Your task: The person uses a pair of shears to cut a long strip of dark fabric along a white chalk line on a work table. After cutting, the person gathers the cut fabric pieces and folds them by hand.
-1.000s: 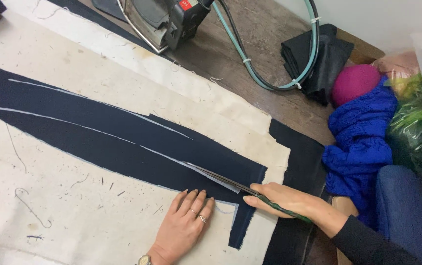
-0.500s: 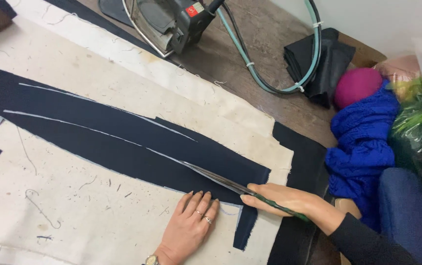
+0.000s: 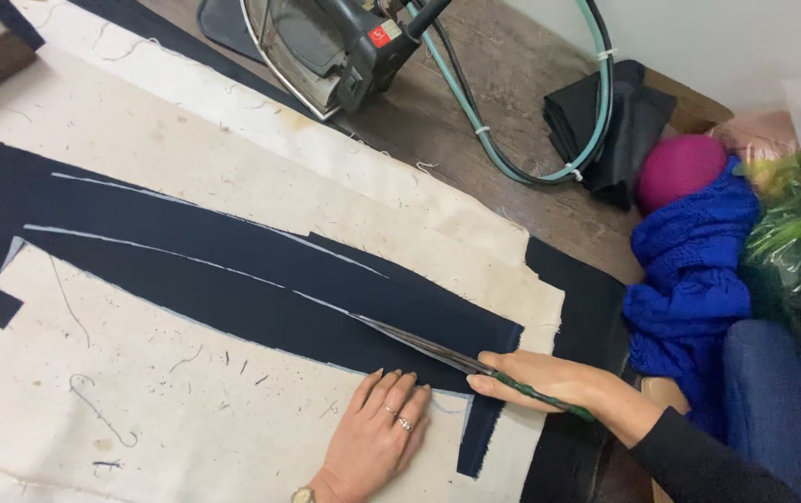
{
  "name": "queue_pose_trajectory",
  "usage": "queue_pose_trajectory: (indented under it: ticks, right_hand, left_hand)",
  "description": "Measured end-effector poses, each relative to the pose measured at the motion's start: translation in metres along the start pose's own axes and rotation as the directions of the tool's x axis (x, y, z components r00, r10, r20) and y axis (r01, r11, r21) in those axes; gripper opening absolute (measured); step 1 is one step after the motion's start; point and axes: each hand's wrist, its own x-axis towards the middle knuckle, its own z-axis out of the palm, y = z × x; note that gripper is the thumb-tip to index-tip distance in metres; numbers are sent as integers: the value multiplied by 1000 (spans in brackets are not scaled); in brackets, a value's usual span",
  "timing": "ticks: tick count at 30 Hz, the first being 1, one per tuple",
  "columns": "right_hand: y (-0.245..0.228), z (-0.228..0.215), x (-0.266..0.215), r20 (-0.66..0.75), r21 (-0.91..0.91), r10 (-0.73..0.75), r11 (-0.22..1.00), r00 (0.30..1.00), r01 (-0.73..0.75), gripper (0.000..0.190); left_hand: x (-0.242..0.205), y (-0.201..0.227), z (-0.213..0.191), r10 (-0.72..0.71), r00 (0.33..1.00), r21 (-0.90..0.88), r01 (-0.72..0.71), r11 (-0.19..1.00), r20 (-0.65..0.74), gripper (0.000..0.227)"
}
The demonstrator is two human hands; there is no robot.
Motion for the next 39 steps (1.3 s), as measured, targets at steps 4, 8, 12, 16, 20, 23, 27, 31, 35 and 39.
queue_pose_trajectory:
  ticks: [4, 8, 12, 16, 20, 23, 27, 31, 35, 39]
  right_hand:
    - [-7, -5, 7, 19, 13, 18, 1000, 1000, -18, 55]
    - [-21, -11, 14, 11, -6, -11, 1000, 1000, 11, 50]
    - [-23, -11, 15, 5, 4, 21, 1000, 1000, -21, 51]
    - [-16, -2, 20, -44, 91, 48, 995, 998, -44, 51]
    - [-19, -7, 17, -8, 25, -2, 1000, 1000, 2, 49]
    - [-31, -16, 13, 43, 34, -2, 999, 999, 1, 53]
    - [-59, -32, 14, 72, 60, 23, 998, 997, -27, 58]
    - [-55, -25, 26, 12, -12, 17, 1000, 1000, -17, 49]
    - [-45, -15, 35, -37, 48, 50, 998, 998, -49, 49]
    - [-40, -13, 35, -26, 97, 49, 994, 998, -46, 49]
  left_hand:
    - [-7, -22, -16, 35, 998, -111, -41, 993, -56, 27]
    - [-20, -70, -46, -67, 994, 30, 70, 997, -84, 32]
    - [-24, -107, -72, -77, 994, 224, 93, 970, -82, 28]
    - [-22, -110, -75, -63, 997, 234, 71, 970, -42, 27]
    - [-21, -109, -77, -68, 997, 224, 74, 972, -31, 27]
    - [-21, -109, -78, -63, 998, 224, 68, 972, -30, 26]
    - [-21, -111, -77, -52, 998, 229, 60, 972, -43, 25]
    - [-22, -112, -77, -51, 998, 228, 56, 972, -26, 28]
    - [-21, -111, -78, -51, 998, 232, 60, 971, -45, 25]
    - [-22, -112, -77, -50, 998, 222, 57, 973, -38, 26]
